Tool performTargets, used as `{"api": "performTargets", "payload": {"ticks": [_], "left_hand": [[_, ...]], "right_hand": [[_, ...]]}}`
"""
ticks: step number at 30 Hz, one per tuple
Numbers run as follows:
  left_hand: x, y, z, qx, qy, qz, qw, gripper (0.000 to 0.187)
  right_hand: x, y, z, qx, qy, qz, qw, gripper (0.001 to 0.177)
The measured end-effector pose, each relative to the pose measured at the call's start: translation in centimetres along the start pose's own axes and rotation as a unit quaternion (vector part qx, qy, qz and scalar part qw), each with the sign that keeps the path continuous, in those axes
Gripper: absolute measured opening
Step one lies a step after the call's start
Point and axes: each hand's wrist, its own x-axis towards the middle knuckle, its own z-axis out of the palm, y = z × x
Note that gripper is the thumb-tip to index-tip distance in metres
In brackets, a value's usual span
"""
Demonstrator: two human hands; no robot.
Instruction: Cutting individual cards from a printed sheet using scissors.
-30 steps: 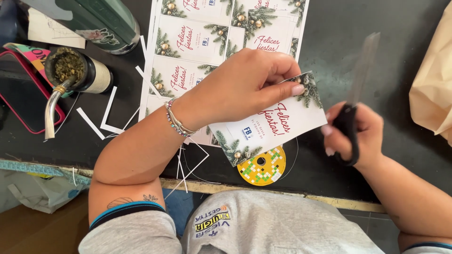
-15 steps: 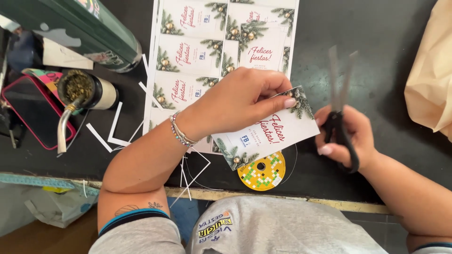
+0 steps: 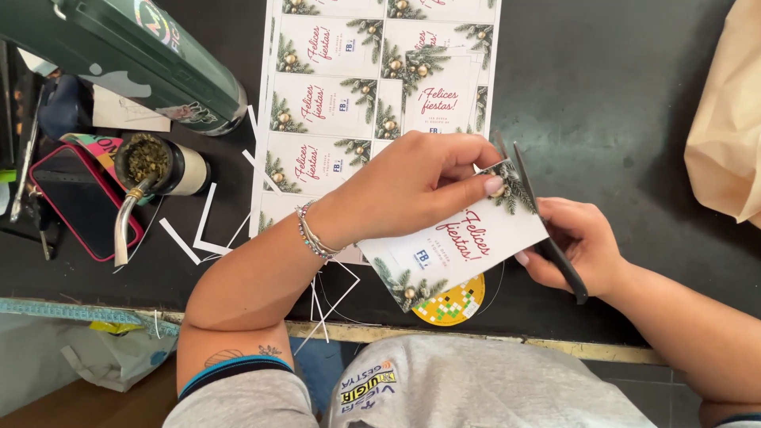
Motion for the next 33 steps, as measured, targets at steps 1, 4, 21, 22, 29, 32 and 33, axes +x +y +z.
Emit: {"api": "performTargets", "payload": {"ticks": [1, 4, 21, 22, 29, 32, 33], "left_hand": [[0.0, 0.0, 0.1, -0.001, 0.001, -0.001, 1.0, 0.02], [-0.1, 0.1, 0.2, -0.004, 0.012, 0.006, 1.0, 0.023], [0.0, 0.0, 0.2, -0.001, 0.052, 0.016, 0.998, 0.022], [0.0, 0.0, 0.1, -0.001, 0.053, 0.016, 0.998, 0.022], [0.1, -0.3, 0.2, 0.009, 0.057, 0.006, 0.998, 0.022], [0.1, -0.4, 0.2, 0.009, 0.063, 0.009, 0.998, 0.021], [0.1, -0.5, 0.3, 0.012, 0.067, 0.011, 0.998, 0.021]], "right_hand": [[0.0, 0.0, 0.0, 0.0, -0.001, 0.001, 1.0, 0.019], [-0.1, -0.1, -0.1, -0.021, 0.001, 0.001, 1.0, 0.017], [-0.1, -0.7, -1.0, -0.053, -0.014, 0.034, 0.998, 0.016], [0.1, -1.0, -1.0, -0.053, -0.015, 0.033, 0.998, 0.016], [0.3, -1.4, -1.0, -0.055, -0.023, 0.038, 0.997, 0.011], [0.2, -1.3, -1.1, -0.046, -0.021, 0.047, 0.998, 0.01], [0.2, -1.4, -1.1, -0.046, -0.02, 0.052, 0.997, 0.011]]}}
